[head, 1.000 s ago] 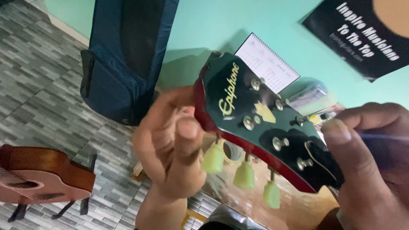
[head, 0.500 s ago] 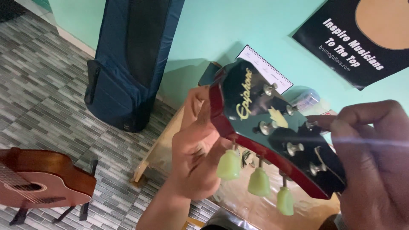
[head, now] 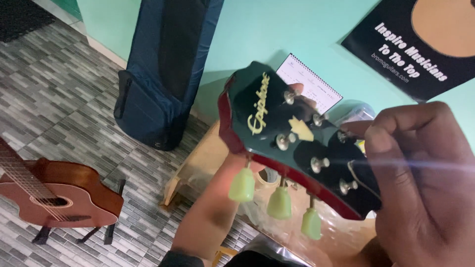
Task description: Replacing a string on an electric guitar, including threading, cutting, cleaning, and winding.
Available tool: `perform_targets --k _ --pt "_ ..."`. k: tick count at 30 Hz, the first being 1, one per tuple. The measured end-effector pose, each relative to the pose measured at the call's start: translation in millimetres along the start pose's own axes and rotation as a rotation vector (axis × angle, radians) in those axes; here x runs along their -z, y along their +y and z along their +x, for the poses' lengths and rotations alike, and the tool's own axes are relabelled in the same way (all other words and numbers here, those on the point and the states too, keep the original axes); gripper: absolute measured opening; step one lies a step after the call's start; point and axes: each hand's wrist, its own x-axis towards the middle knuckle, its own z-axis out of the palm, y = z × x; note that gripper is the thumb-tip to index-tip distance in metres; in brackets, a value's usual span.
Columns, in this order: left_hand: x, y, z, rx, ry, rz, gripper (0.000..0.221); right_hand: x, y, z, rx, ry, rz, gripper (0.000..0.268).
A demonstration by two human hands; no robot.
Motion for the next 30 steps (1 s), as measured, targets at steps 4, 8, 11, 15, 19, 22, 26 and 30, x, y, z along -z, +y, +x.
perform_targets --k 4,8,11,15,19,22,26,30 --pt "-2.8 19.5 -30.0 0.055 -0.107 0.037 0.072 -14.1 -18.2 -4.7 0.023 -0.027 0.016 0.016" --pt "-0.5 29.4 -29.4 0.161 -0.247 0.085 0.072 -22.3 -28.0 -4.7 0.025 -0.032 0.052 0.016" --pt "4.0 34.3 -23.3 0.240 -0.337 0.105 0.072 -18.7 -27.9 -3.4 0.046 -0.030 -0.033 0.014" --pt "8.9 42.3 -16.5 0.362 -0.487 0.143 0.074 -9.8 -20.2 2.0 0.128 -0.097 -0.219 0.017" --pt "9.5 22.3 -9.8 0.346 -0.326 0.354 0.027 -11.2 -20.8 0.5 0.087 -0.075 -0.196 0.014" --pt "16.8 3.6 5.0 0.217 -0.437 0.297 0.028 -8.9 -18.9 2.5 0.170 -0.111 -0.258 0.019" --pt "40.3 -27.7 22.8 0.039 -0.565 0.210 0.030 -10.3 -16.5 2.7 0.065 -0.069 -0.328 0.017" --pt "68.3 -58.0 35.4 -0.132 -0.680 0.122 0.031 -13.1 -12.4 4.9 0.097 -0.068 -0.334 0.015"
